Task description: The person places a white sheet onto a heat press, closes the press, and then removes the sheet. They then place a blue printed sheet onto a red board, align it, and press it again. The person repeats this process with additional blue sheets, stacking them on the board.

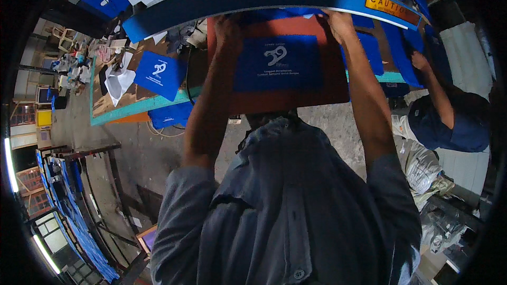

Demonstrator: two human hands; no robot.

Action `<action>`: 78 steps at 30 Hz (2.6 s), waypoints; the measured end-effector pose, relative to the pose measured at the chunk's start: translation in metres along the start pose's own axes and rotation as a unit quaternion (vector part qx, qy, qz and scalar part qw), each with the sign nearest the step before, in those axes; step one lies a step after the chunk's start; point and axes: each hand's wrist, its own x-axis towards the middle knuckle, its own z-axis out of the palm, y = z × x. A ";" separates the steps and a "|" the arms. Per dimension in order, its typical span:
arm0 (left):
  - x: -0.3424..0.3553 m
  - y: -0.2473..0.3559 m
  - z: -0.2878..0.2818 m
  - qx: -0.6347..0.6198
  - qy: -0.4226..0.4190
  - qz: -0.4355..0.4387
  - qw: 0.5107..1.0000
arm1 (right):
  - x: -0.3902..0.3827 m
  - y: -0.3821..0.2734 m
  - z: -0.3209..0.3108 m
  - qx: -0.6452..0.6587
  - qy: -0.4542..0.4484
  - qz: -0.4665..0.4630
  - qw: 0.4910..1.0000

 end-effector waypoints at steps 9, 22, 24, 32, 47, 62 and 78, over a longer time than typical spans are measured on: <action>0.024 0.009 -0.035 0.448 0.091 -0.026 0.889 | 0.024 0.036 0.012 -0.207 -0.083 0.012 0.975; 0.013 0.005 -0.045 0.469 0.041 0.107 0.876 | 0.001 0.036 0.004 -0.347 -0.062 -0.076 0.933; 0.013 0.009 -0.041 0.408 0.092 0.053 0.907 | 0.007 0.037 0.006 -0.335 -0.036 -0.116 0.934; 0.042 0.006 -0.049 0.692 0.068 0.020 0.719 | 0.039 0.049 0.014 -0.366 -0.055 -0.027 0.929; 0.005 0.058 -0.012 0.688 0.088 -0.067 0.717 | -0.001 0.039 0.014 -0.546 -0.037 -0.040 0.836; -0.041 0.071 -0.005 0.695 0.033 -0.137 0.705 | -0.026 0.065 -0.021 -0.413 -0.053 -0.026 0.909; -0.191 0.087 0.009 0.719 -0.100 0.075 0.683 | -0.181 0.017 -0.027 -0.123 0.049 0.098 0.986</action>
